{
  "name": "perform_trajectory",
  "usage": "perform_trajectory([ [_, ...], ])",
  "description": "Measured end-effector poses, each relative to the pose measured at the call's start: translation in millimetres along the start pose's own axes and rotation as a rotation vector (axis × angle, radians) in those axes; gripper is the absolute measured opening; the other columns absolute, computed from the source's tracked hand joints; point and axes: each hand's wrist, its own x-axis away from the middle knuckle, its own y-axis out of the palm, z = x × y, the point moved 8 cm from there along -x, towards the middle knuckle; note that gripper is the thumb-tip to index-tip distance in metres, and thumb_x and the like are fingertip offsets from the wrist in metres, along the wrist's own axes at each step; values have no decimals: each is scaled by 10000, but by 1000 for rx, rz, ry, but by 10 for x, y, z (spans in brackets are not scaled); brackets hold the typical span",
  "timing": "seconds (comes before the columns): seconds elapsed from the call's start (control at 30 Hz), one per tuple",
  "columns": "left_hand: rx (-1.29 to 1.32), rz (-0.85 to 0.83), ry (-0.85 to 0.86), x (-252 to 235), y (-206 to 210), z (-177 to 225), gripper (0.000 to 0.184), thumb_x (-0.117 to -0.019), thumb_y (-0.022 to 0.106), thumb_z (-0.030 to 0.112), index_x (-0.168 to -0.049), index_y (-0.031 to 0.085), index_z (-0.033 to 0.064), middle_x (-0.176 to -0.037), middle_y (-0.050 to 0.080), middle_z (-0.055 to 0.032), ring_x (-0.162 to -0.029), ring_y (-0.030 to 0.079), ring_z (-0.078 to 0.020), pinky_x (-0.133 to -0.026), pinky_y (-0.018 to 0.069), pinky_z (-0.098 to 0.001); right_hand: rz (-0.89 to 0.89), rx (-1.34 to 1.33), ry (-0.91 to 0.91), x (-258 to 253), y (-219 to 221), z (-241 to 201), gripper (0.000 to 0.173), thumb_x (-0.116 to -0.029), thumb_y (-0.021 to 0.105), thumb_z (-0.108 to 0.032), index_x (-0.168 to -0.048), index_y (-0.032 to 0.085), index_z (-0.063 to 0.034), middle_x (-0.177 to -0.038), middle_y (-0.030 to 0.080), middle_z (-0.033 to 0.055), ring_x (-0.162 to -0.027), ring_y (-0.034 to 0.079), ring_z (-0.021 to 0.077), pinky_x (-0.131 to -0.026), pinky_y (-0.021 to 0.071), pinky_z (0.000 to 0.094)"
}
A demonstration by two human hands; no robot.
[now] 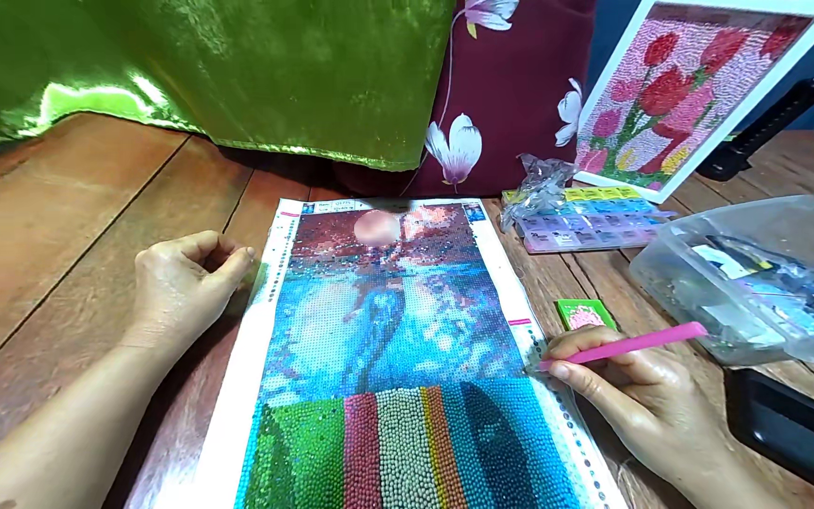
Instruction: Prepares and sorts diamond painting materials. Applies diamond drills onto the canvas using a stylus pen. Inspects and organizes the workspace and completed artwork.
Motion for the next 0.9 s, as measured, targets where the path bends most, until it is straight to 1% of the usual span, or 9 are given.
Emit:
perform_trajectory([
  [0.17, 2, -8, -10, 0, 4, -1, 235, -972, 620, 186, -874, 649, -26, -699, 586, -66, -599, 538, -105, -607, 462, -349, 15, -66, 13, -16, -18, -4, 86, -987, 645, -279, -1001, 675, -200, -852, 709, -83, -698, 682, 12, -626, 591, 155],
  [0.33, 1, 4, -3, 6, -10, 17, 237, -966, 621, 186, -875, 656, -30, -704, 594, -75, -603, 533, -109, -612, 454, -353, 8, -41, 23, -13, -9, 7, 95, -984, 646, -283, -994, 680, -194, -856, 707, -86, -705, 685, 12, -637, 597, 157],
  [0.43, 4, 4, -7, 8, -7, 30, 235, -969, 624, 183, -872, 652, -29, -697, 585, -63, -600, 527, -88, -607, 454, -322, -8, -16, 39, -3, 6, 27, 106, -978, 648, -296, -982, 680, -194, -847, 701, -91, -713, 681, 6, -651, 594, 154],
  [0.53, 4, -8, 1, 4, -5, 30, 238, -969, 617, 182, -874, 656, -32, -699, 593, -82, -605, 541, -127, -615, 459, -380, -12, -11, 39, 2, 3, 42, 116, -977, 644, -302, -972, 676, -190, -822, 695, -96, -699, 667, -6, -645, 578, 146],
  [0.57, 3, -10, 1, 4, -5, 29, 235, -969, 615, 184, -875, 658, -27, -699, 594, -78, -606, 544, -126, -617, 463, -383, -10, -13, 34, -1, -2, 41, 115, -979, 641, -301, -975, 674, -191, -818, 694, -96, -697, 668, -4, -643, 580, 147],
  [0.67, 10, 2, 9, 7, -1, 38, 221, -965, 625, 171, -859, 653, -21, -685, 585, -57, -591, 532, -96, -605, 459, -335, 9, -37, 34, -14, -23, 39, 102, -978, 642, -294, -983, 673, -198, -817, 696, -85, -684, 679, 20, -628, 594, 166],
  [0.73, 8, -2, 10, 9, 5, 40, 216, -966, 626, 162, -857, 652, -22, -681, 587, -57, -586, 535, -95, -601, 460, -331, 19, -60, 42, -15, -25, 45, 86, -973, 649, -280, -991, 675, -201, -833, 701, -81, -686, 684, 27, -628, 600, 172],
  [0.8, -4, -23, 3, 14, 23, 43, 195, -971, 633, 138, -861, 653, -22, -690, 596, -71, -594, 548, -119, -608, 465, -360, 22, -64, 58, -14, -23, 49, 77, -970, 650, -272, -987, 673, -201, -836, 699, -81, -686, 681, 26, -627, 597, 171],
  [0.9, -43, -87, 23, 16, 69, 58, 136, -960, 673, 82, -879, 677, -27, -727, 639, -133, -641, 608, -228, -639, 486, -476, 28, -50, 69, -12, -23, 51, 68, -960, 649, -252, -970, 675, -190, -823, 698, -81, -681, 680, 25, -622, 596, 170],
])
